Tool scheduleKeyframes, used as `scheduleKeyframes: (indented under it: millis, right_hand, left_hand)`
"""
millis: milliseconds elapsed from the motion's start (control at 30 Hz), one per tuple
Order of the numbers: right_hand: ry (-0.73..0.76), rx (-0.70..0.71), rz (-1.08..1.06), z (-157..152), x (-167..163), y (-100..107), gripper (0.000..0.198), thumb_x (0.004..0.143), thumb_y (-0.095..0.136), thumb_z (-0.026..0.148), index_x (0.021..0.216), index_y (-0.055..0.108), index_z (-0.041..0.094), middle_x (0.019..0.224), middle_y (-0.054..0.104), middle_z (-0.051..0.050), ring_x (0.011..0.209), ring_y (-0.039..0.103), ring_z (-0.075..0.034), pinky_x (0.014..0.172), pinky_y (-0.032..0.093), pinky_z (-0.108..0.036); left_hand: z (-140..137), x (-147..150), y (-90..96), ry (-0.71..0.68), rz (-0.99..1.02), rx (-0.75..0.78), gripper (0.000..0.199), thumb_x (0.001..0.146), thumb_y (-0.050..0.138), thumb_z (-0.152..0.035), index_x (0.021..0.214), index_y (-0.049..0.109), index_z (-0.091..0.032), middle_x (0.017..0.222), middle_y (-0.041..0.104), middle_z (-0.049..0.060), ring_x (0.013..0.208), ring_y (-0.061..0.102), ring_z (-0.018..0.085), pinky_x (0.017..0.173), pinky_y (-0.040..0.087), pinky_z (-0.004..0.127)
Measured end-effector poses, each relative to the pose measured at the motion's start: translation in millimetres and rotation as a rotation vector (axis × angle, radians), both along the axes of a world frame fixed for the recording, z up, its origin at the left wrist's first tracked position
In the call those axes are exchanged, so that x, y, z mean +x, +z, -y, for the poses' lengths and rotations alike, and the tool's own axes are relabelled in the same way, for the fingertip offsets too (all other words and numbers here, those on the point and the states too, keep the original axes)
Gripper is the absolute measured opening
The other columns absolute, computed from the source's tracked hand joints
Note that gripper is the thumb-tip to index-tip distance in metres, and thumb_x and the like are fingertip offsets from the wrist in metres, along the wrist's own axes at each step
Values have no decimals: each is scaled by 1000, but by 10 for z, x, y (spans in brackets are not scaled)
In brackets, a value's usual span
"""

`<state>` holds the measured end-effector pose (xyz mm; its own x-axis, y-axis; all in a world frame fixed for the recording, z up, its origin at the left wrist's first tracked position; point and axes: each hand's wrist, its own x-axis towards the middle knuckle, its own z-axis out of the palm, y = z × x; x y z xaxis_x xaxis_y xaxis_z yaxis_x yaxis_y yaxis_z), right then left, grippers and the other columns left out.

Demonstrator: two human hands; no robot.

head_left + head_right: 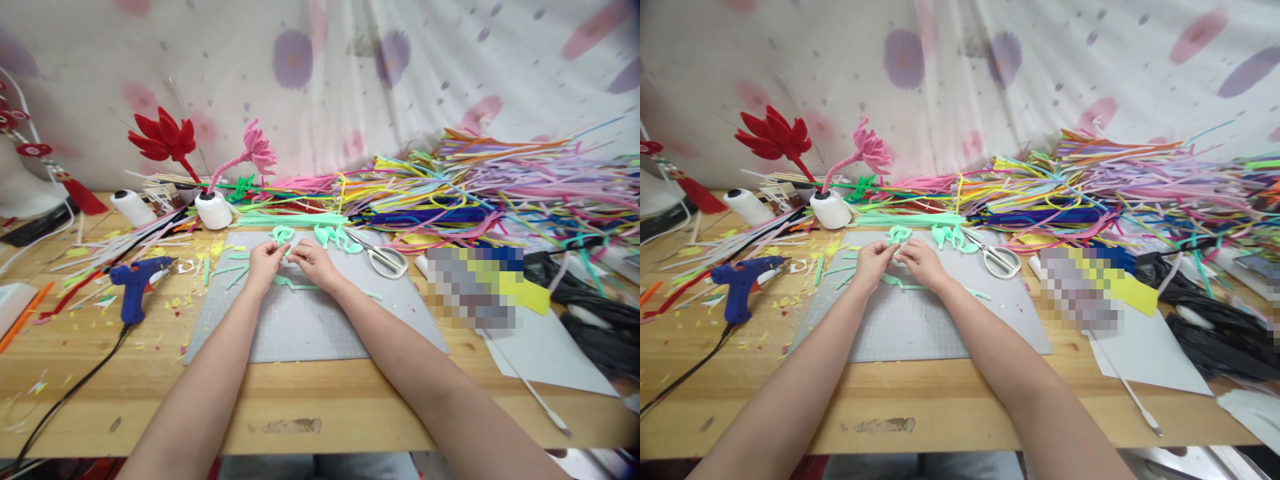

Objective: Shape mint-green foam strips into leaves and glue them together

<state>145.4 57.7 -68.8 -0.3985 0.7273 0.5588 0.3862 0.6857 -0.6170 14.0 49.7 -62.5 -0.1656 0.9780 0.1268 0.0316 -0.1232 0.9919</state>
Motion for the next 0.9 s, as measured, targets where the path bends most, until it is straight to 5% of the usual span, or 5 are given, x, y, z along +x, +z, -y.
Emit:
scheduleKeyframes:
  millis: [333,633,900]
  right_hand:
    - [-47,-39,-73,12,-16,30,20,81,48,24,65,58,17,66,49,-1,67,46,-11,64,36,-25]
    - [-167,182,54,29,14,24,26,84,43,27,62,54,17,63,46,-2,66,41,-14,64,33,-28]
    - [-69,174,6,36,25,70,25,84,43,27,64,54,17,64,46,-1,67,42,-13,65,34,-26]
  left_hand:
    - [36,31,75,-158,291,-144,32,52,71,-39,63,55,-13,56,50,-3,49,45,6,40,34,17]
    - [7,80,86,-198,249,-98,31,54,71,-36,68,60,-11,57,52,-2,46,40,3,39,32,16]
    - [15,37,103,-319,422,-226,35,57,69,-41,77,62,-12,55,50,-3,48,43,4,47,41,16]
